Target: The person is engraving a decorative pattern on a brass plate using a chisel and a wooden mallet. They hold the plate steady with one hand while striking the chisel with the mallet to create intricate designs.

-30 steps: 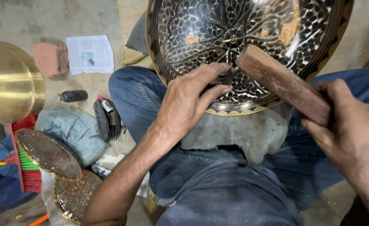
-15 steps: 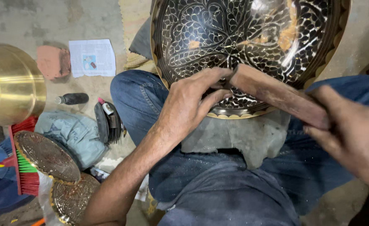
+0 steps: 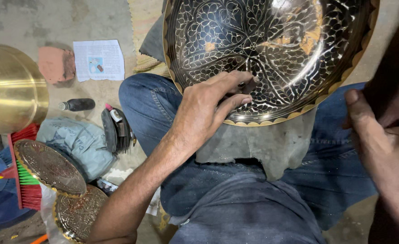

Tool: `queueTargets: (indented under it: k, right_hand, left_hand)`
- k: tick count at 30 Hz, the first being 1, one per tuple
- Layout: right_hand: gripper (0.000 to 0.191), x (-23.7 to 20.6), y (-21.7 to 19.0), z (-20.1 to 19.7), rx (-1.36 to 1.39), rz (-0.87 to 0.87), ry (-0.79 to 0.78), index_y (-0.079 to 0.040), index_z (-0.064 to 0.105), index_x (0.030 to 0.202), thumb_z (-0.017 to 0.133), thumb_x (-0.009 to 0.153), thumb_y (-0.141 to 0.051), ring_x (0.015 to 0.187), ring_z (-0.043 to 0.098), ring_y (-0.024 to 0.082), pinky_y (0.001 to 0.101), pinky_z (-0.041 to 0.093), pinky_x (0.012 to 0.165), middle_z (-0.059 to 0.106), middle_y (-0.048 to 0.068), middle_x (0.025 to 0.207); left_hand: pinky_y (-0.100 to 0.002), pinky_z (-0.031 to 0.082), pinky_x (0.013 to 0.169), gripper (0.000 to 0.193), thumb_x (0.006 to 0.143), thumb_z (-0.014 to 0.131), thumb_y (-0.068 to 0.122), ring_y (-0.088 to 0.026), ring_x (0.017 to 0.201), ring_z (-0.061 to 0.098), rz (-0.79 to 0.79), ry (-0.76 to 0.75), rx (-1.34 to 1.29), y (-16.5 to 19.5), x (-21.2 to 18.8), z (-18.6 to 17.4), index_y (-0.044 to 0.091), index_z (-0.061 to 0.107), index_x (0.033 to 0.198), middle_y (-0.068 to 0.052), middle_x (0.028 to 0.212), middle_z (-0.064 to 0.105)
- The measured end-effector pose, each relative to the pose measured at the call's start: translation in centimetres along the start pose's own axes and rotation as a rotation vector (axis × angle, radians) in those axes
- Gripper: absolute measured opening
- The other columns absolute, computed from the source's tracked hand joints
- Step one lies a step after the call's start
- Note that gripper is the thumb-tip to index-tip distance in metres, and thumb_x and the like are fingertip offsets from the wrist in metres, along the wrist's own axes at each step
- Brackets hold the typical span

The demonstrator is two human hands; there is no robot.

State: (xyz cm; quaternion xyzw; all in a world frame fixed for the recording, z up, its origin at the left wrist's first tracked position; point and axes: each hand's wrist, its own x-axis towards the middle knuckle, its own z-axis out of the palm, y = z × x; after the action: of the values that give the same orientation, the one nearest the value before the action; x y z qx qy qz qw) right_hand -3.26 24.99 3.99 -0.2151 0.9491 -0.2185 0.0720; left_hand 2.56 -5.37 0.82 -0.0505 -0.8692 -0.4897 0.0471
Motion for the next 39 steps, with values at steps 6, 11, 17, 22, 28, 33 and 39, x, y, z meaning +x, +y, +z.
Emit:
queueTargets:
  k: [6,11,17,22,28,33,39]
  right_hand:
    - [0.044,0.3,0.0,-0.3,-0.49,0.255,-0.585,-0.011,0.056,0.129,0.076,0.091,-0.019,0.067,0.075,0.017,0.0288,0.061,0.061,0.072,0.007,0.08]
    - [0.026,-0.3,0.2,0.3,0.155,0.219,0.015,0.003,0.052,0.115,0.07,0.106,-0.015,0.074,0.068,0.029,0.0385,0.054,0.067,0.063,0.016,0.089]
    - [0.038,-0.3,1.0,0.1,-0.156,-0.015,-0.192,-0.005,0.054,0.116,0.077,0.092,-0.024,0.079,0.071,0.026,0.0377,0.055,0.071,0.067,0.011,0.086]
    - [0.049,0.6,-0.3,-0.2,-0.287,0.148,-0.247,-0.004,0.058,0.122,0.081,0.084,-0.024,0.071,0.072,0.032,0.0426,0.057,0.066,0.07,0.017,0.079]
    - [0.041,0.6,-1.6,-0.2,-0.073,0.269,-0.212,-0.003,0.052,0.117,0.076,0.093,-0.027,0.073,0.073,0.031,0.0439,0.056,0.064,0.068,0.016,0.085]
    - [0.047,0.2,-0.5,-0.3,-0.104,0.161,-0.216,-0.004,0.053,0.118,0.076,0.083,-0.024,0.08,0.074,0.031,0.0434,0.058,0.068,0.071,0.019,0.093]
    - [0.053,0.7,-1.5,-0.3,-0.219,0.024,-0.32,-0.011,0.058,0.127,0.077,0.081,-0.029,0.079,0.077,0.027,0.0421,0.06,0.071,0.074,0.014,0.087]
  left_hand:
    - [-0.036,0.062,0.085,0.033,0.1,0.072,0.021,-0.023,0.102,0.077,0.011,0.003,0.016,-0.2,0.0,-0.1,0.008,0.065,0.13,-0.01,0.114,0.075]
    - [-0.035,0.063,0.086,0.034,0.099,0.072,0.021,-0.023,0.102,0.077,0.019,0.011,0.002,-0.1,0.0,0.1,0.009,0.065,0.13,-0.009,0.116,0.075]
    - [-0.037,0.062,0.085,0.032,0.1,0.073,0.02,-0.025,0.103,0.077,0.013,0.015,0.023,0.1,0.0,-0.3,0.008,0.066,0.129,-0.01,0.116,0.075]
    - [-0.037,0.062,0.088,0.032,0.101,0.072,0.019,-0.026,0.105,0.077,0.061,0.035,0.029,0.0,0.1,-0.2,0.008,0.066,0.129,-0.01,0.119,0.075]
    - [-0.036,0.062,0.087,0.032,0.1,0.072,0.02,-0.025,0.104,0.077,0.034,0.013,0.026,-0.1,-0.2,0.0,0.008,0.066,0.13,-0.009,0.119,0.074]
    - [-0.036,0.061,0.086,0.033,0.1,0.071,0.021,-0.025,0.101,0.076,0.017,-0.009,0.046,-0.1,-0.1,-0.1,0.009,0.067,0.13,-0.009,0.117,0.075]
    - [-0.037,0.061,0.086,0.034,0.099,0.072,0.02,-0.025,0.101,0.076,0.043,0.018,0.056,0.0,-0.1,-0.2,0.009,0.066,0.131,-0.009,0.116,0.074]
